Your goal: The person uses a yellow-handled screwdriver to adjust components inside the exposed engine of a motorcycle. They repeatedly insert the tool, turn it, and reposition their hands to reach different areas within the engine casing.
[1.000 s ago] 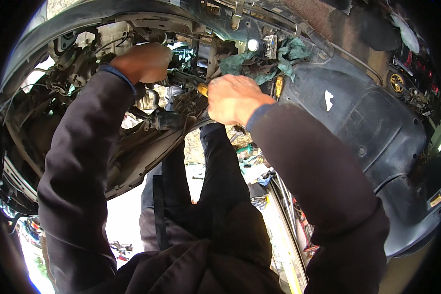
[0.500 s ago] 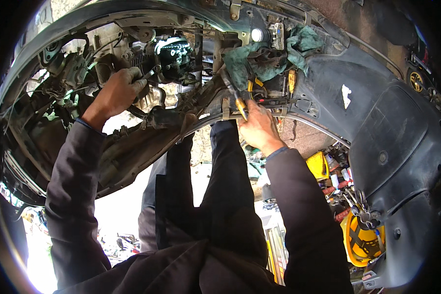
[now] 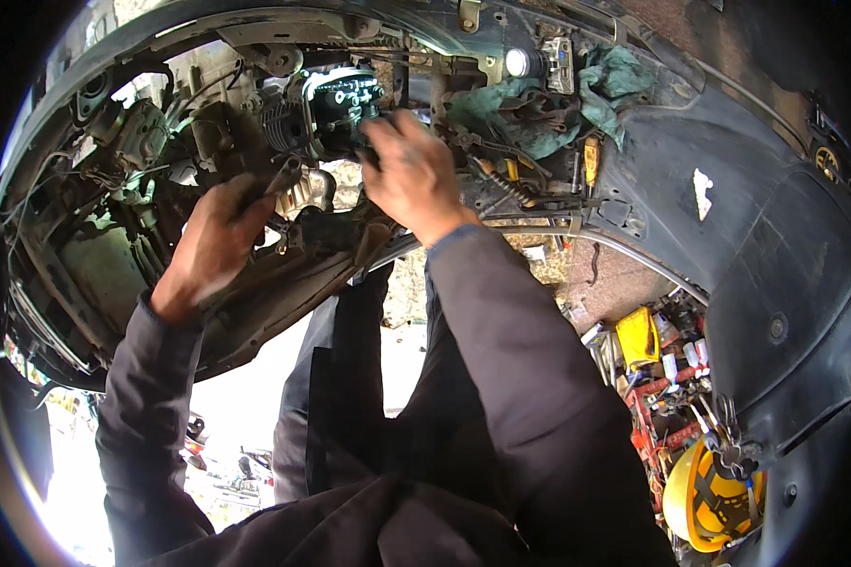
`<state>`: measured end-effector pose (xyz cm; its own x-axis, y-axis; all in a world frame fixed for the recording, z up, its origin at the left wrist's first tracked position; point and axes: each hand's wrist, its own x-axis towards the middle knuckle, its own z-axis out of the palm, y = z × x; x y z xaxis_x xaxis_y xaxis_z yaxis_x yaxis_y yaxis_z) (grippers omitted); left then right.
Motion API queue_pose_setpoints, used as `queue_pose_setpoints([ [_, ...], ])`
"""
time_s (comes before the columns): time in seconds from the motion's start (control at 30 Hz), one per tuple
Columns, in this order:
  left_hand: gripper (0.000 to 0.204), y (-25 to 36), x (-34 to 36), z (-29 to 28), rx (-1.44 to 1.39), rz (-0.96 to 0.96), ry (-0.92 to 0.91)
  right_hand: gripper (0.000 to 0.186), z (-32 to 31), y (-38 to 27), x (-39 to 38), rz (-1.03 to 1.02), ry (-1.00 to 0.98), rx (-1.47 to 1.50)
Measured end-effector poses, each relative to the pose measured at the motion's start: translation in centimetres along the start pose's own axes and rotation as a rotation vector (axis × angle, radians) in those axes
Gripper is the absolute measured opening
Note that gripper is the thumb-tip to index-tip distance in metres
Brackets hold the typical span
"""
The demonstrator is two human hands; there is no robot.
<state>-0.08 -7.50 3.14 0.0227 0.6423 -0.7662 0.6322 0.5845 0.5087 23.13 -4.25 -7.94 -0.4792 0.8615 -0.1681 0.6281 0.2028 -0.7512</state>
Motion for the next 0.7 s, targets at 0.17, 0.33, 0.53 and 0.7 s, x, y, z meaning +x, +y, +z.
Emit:
queue_pose_setpoints([
  [0.17, 0.023, -0.6, -2.5, 0.0, -0.122, -0.053, 0.012, 0.028, 3.3, -0.3, 3.2, -0.069, -0.057, -0.02],
  [0.33, 0.024, -2.0, -2.2, 0.9, -0.207, -0.053, 0.031, 0.026, 3.6, 0.0, 3.6, -0.117, -0.085, -0.064],
  [0.53, 0.025, -1.5, -2.3, 0.2, -0.2, -0.077, 0.033, 0.027, 3.7, 0.1, 3.4, -0.069, -0.105, -0.047],
  [0.7, 0.027, -0.9, -2.2, -0.1, -0.192, -0.093, 0.028, 0.026, 4.1, 0.1, 3.6, -0.112, -0.063, -0.032],
])
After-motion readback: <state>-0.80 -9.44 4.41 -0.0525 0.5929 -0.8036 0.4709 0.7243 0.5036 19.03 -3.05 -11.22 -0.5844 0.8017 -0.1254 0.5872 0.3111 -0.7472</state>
